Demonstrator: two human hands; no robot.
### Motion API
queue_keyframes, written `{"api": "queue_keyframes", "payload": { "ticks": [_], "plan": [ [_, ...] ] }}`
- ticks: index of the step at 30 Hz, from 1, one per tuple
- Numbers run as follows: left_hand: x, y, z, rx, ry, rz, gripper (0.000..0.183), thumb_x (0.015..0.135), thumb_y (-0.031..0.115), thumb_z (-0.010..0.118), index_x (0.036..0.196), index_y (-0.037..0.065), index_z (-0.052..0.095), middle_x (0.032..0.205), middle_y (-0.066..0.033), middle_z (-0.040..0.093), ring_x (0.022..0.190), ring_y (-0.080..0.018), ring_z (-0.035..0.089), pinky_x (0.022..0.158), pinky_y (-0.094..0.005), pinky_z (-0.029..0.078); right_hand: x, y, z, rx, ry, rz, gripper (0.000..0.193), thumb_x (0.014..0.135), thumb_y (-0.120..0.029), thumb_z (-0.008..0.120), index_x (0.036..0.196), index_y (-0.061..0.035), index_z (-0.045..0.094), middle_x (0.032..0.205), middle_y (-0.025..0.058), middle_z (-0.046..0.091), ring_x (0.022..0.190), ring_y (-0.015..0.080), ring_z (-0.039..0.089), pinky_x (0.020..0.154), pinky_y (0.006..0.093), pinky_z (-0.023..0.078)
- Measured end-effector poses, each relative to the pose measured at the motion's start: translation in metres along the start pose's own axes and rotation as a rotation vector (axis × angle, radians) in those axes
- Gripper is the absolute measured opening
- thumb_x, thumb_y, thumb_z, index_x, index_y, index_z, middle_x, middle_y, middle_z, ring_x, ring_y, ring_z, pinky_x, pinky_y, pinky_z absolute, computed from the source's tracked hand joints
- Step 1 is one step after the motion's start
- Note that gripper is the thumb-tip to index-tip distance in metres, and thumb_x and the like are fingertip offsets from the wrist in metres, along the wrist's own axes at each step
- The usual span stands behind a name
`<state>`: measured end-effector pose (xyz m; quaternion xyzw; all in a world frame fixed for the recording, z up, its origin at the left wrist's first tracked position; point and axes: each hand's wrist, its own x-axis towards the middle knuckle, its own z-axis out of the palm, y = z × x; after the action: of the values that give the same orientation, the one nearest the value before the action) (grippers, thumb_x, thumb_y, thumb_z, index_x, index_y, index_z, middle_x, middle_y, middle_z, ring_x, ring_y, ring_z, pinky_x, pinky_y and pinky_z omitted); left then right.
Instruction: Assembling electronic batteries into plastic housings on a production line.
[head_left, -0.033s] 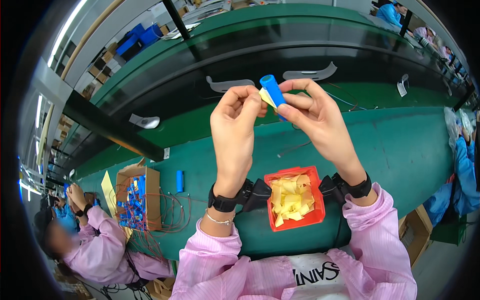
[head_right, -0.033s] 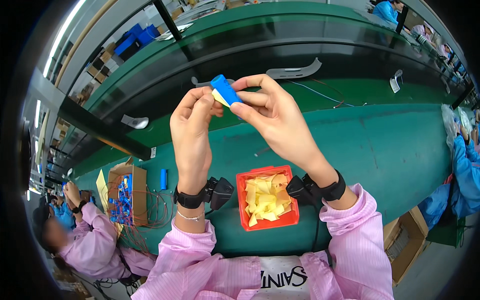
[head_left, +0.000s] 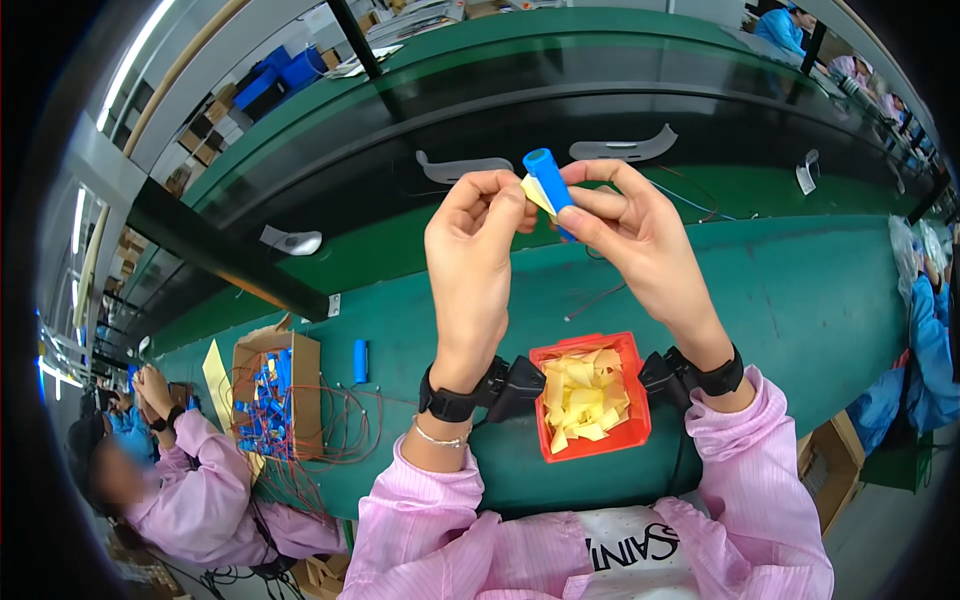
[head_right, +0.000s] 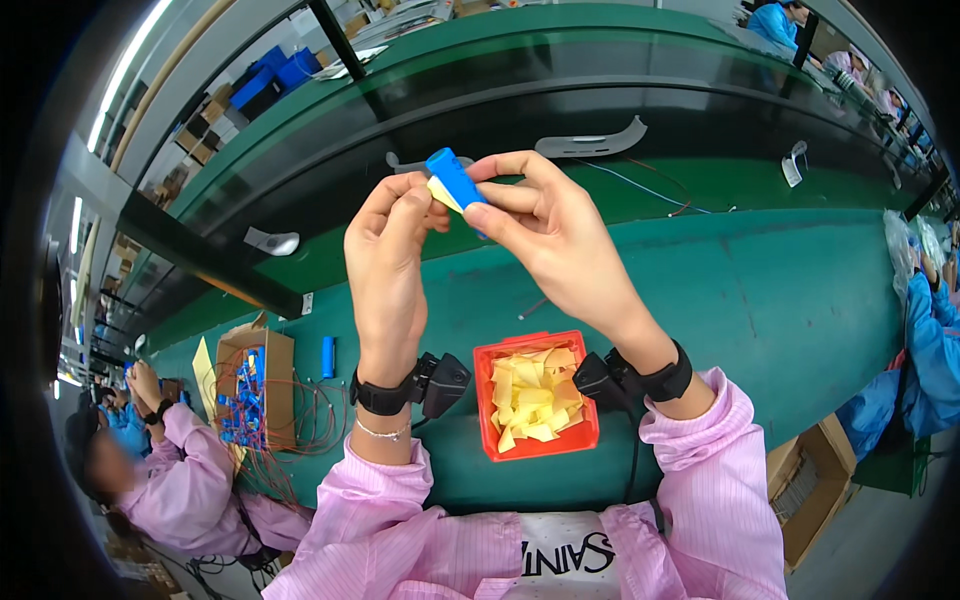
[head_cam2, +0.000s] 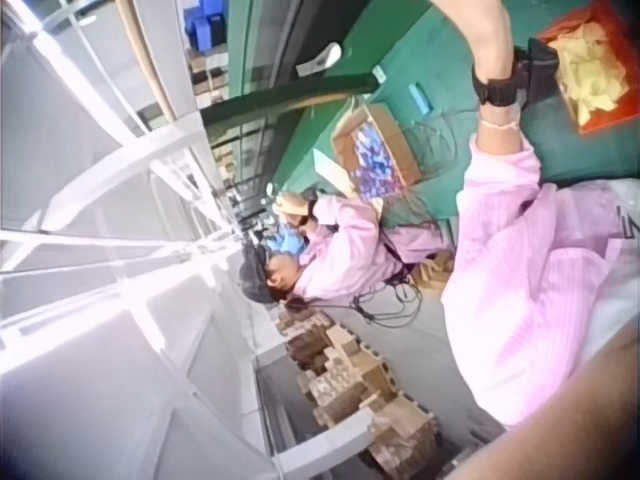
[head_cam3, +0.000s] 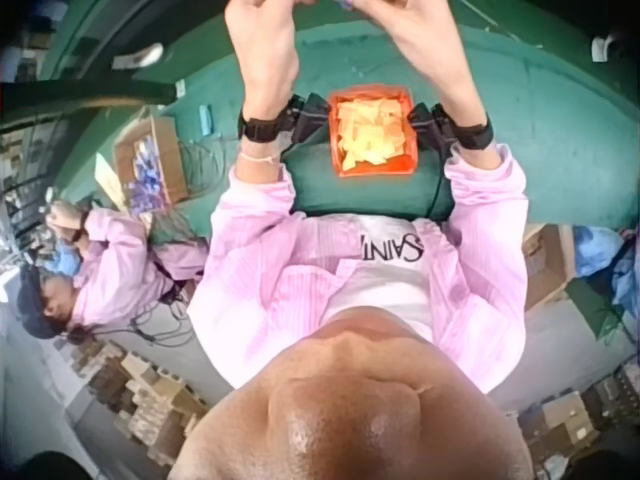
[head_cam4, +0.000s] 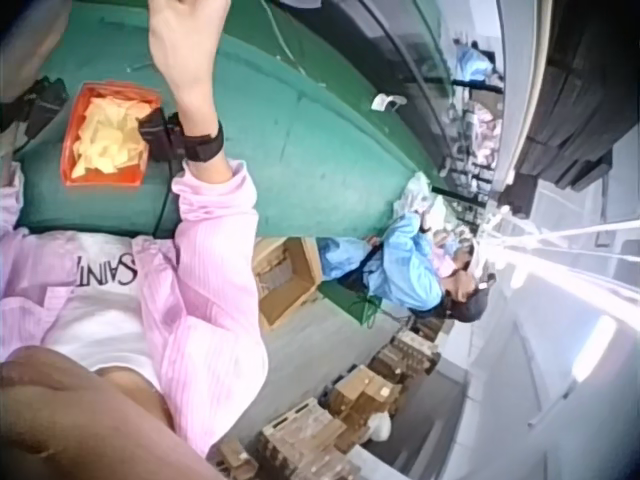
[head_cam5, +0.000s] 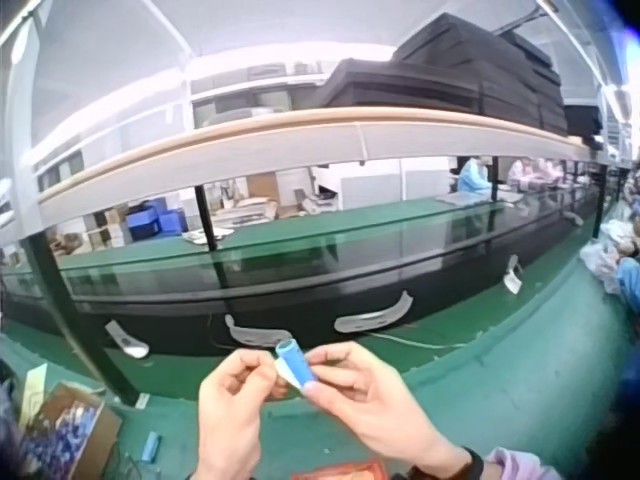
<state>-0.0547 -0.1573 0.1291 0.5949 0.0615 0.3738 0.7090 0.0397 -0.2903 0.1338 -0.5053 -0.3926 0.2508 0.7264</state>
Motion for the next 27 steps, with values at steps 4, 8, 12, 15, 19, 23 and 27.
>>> {"api": "queue_keyframes", "payload": {
  "ticks": [4,8,12,15,19,23,27],
  "plan": [
    [0.001,-0.01,-0.002,-0.099,0.003,-0.036,0.015,0.097,0.014,0.06,0.099,-0.001,0.062,0.088,-0.0026,0.063,0.08,-0.0085,0.057,0.076,-0.0251,0.047,0.002,0.0,-0.004,0.073,-0.008,0.002,0.037,0.096,-0.01,0.062,0.128,0.0061,0.049,0.118,0.0156,0.068,0.097,0.0119,0.064,0.086,0.0255,0.05],
    [0.007,-0.003,-0.003,0.116,0.089,0.148,0.017,0.098,0.013,0.052,0.096,-0.001,0.06,0.086,-0.0033,0.063,0.079,-0.0085,0.055,0.077,-0.0245,0.044,0.004,-0.012,-0.02,0.194,0.091,-0.107,0.036,0.097,-0.012,0.06,0.127,0.0069,0.051,0.122,0.0195,0.066,0.096,0.0154,0.066,0.085,0.0265,0.05],
    [-0.018,0.023,-0.015,0.536,-0.54,-0.108,0.012,0.092,0.009,0.054,0.09,-0.002,0.058,0.08,-0.0054,0.06,0.077,-0.012,0.057,0.07,-0.0283,0.047,0.005,-0.033,-0.063,0.1,0.296,-0.235,0.039,0.096,-0.013,0.062,0.126,0.0089,0.051,0.122,0.0198,0.063,0.098,0.0202,0.066,0.087,0.0287,0.05],
    [-0.037,0.016,-0.01,0.928,-0.902,-0.029,0.018,0.092,0.013,0.054,0.084,-0.003,0.058,0.078,-0.013,0.062,0.071,-0.0259,0.062,0.066,-0.0339,0.05,0.006,-0.039,-0.082,0.101,0.377,-0.273,0.04,0.096,-0.014,0.063,0.126,0.0096,0.051,0.119,0.0184,0.063,0.102,0.0224,0.065,0.091,0.0305,0.05],
    [-0.036,-0.015,-0.009,0.787,-1.1,-0.105,0.014,0.087,0.009,0.055,0.081,-0.002,0.06,0.077,-0.0131,0.064,0.071,-0.0286,0.063,0.064,-0.0353,0.051,0.002,-0.046,-0.094,0.138,0.404,-0.312,0.042,0.095,-0.014,0.065,0.127,0.0094,0.051,0.115,0.0182,0.064,0.102,0.0239,0.066,0.092,0.0317,0.05],
    [-0.004,-0.025,-0.002,0.814,-1.36,-0.289,0.018,0.08,0.007,0.052,0.085,-0.001,0.068,0.074,-0.0133,0.067,0.068,-0.0261,0.064,0.064,-0.0359,0.051,-0.002,-0.05,-0.099,0.119,0.413,-0.353,0.043,0.094,-0.014,0.066,0.126,0.0096,0.051,0.113,0.0182,0.065,0.101,0.0238,0.067,0.091,0.0318,0.051],
    [0.001,-0.029,0.01,0.806,-1.523,-0.405,0.027,0.088,0.012,0.046,0.089,-0.004,0.069,0.08,-0.012,0.071,0.075,-0.0246,0.069,0.068,-0.033,0.054,-0.004,-0.054,-0.104,0.121,0.412,-0.368,0.042,0.094,-0.013,0.066,0.126,0.0097,0.051,0.111,0.0176,0.065,0.1,0.0231,0.068,0.091,0.032,0.052]
  ]
}}
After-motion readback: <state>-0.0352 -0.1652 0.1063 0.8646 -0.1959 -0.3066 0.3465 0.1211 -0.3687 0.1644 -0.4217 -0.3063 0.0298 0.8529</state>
